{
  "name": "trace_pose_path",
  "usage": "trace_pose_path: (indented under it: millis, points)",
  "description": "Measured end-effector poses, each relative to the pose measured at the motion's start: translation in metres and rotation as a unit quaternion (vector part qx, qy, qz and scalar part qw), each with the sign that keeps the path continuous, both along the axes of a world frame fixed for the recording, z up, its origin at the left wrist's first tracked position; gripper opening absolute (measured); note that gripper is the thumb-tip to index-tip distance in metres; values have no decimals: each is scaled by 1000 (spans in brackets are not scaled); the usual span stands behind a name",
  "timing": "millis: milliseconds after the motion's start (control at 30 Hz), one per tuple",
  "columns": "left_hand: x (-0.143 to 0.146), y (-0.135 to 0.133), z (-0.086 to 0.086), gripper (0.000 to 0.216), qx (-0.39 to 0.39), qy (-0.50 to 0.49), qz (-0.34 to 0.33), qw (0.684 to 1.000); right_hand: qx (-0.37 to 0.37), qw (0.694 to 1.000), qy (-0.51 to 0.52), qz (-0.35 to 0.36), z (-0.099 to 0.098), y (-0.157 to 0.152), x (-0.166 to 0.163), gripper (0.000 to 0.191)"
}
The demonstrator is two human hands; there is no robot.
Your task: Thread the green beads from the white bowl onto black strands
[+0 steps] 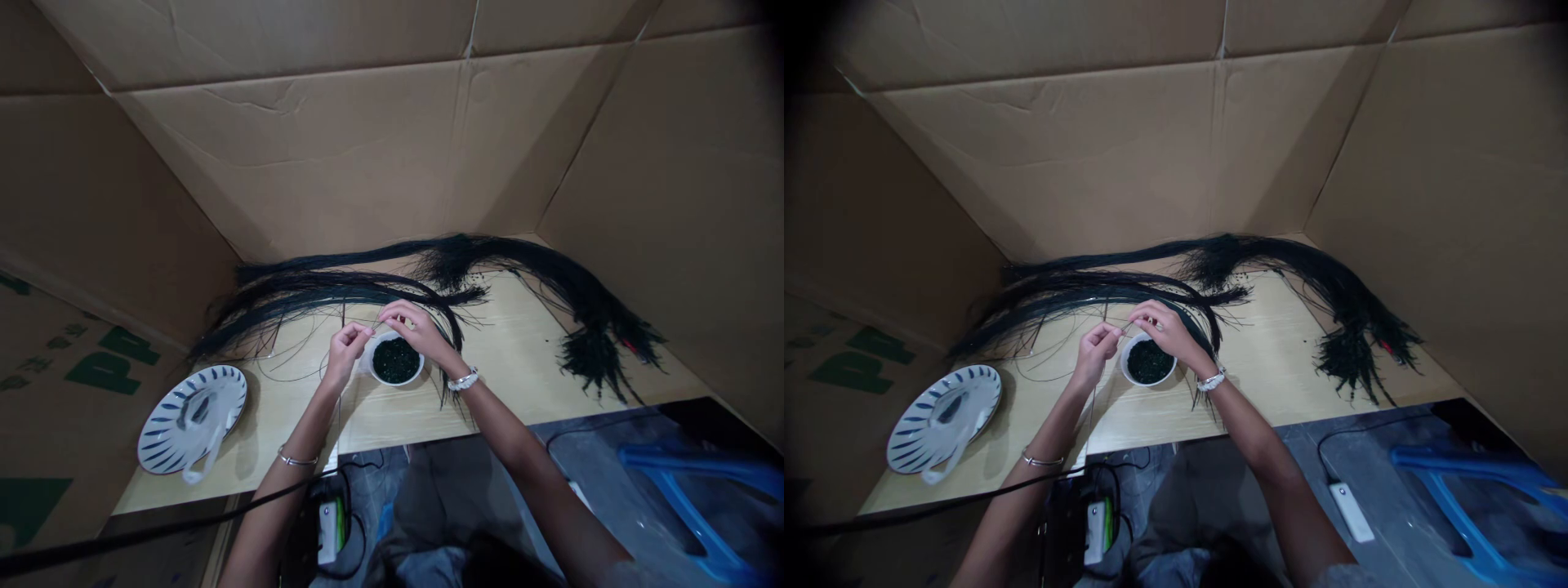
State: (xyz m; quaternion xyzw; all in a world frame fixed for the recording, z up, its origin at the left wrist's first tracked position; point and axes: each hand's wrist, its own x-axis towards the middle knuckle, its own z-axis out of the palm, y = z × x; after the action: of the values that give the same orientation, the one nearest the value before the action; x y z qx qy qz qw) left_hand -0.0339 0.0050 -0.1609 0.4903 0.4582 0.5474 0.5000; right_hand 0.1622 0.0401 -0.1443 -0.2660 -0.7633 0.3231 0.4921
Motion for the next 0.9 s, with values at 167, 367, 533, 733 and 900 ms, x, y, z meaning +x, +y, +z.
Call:
trace_pose_path:
  millis: [167,367,533,733,900]
  points:
    - [-1,0,0,38,1,-8,-2,1000,5,1000,-4,-2,1,0,0,22]
    - [0,0,0,38,2,-5,0,1000,5,1000,-3,1,0,0,0,22]
    - [-1,-1,0,38,-1,-2,-1,1000,5,1000,-7,-1,0,0,1,21]
    - [-2,0,-2,39,4,-3,-5,1000,22,1000,-5,0,1,0,1,19]
    - [-2,0,-2,39,13,-2,-4,1000,38,999,-6,-2,-2,1,0,18]
